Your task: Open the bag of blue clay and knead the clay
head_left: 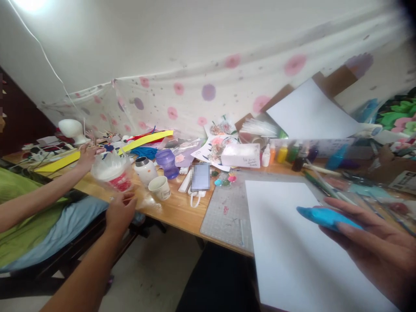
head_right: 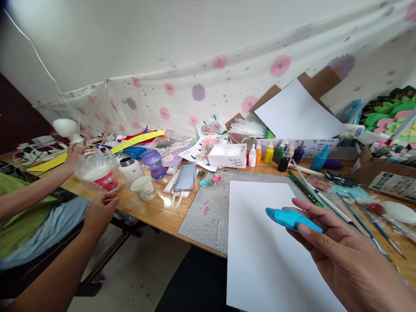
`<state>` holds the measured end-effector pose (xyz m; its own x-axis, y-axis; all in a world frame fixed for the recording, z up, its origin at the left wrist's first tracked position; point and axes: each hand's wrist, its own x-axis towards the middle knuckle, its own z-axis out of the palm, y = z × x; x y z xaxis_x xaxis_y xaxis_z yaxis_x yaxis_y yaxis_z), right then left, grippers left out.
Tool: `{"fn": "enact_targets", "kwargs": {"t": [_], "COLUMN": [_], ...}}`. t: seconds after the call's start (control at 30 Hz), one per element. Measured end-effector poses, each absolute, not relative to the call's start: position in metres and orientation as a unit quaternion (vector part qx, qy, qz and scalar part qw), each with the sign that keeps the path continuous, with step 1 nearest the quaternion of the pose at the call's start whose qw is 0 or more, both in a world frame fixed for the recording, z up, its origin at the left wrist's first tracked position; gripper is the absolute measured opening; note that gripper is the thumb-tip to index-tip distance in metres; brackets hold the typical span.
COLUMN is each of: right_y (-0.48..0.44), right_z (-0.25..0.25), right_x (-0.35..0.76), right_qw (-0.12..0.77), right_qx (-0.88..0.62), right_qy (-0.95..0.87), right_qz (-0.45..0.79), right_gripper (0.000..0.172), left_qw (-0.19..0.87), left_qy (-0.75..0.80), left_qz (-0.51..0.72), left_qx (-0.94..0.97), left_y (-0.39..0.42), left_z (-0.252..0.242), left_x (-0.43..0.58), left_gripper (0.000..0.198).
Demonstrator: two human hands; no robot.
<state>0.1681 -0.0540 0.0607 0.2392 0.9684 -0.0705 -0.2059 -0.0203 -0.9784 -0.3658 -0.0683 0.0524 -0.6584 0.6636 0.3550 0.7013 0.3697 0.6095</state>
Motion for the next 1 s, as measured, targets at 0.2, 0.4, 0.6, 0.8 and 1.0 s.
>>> {"fn": "enact_targets", "kwargs": {"t": [0.2,0.4,0.6,0.8,1.0], "right_y": [-0.047,-0.042,-0.031,-0.009,0.006], "right_z": [0.082,0.099,0.099,0.096,0.090], "right_x": [0.169,0.172,0.177,0.190,0.196], "right_qw": [0.580,0.547,0.521,0.519,0.528], "right_qx": [-0.518,-0.452,-0.364,-0.376,-0.377], "right_qy": [-0.460,-0.637,-0.735,-0.747,-0.737], "right_qz": [0.429,0.303,0.237,0.174,0.190], "right_gripper": [0.050,0.034,0.029,0.039,0.018], "left_qw": [0.126,-0.230,-0.522,-0.432,-0.401], "left_qy": [-0.723,-0.473,-0.308,-0.361,-0.340], "left_qz": [-0.472,-0.490,-0.360,-0.369,-0.395], "left_qx": [-0.489,-0.695,-0.709,-0.740,-0.753], "left_y": [-0.072,-0.043,-0.009,0.026,0.041], "left_z": [0.066,0.075,0.094,0.098,0.082], "left_x": [-0.290,-0.141,-0.038,-0.009,-0.006], "left_gripper": [0.024,0.035,0.088,0.050,0.015]}}
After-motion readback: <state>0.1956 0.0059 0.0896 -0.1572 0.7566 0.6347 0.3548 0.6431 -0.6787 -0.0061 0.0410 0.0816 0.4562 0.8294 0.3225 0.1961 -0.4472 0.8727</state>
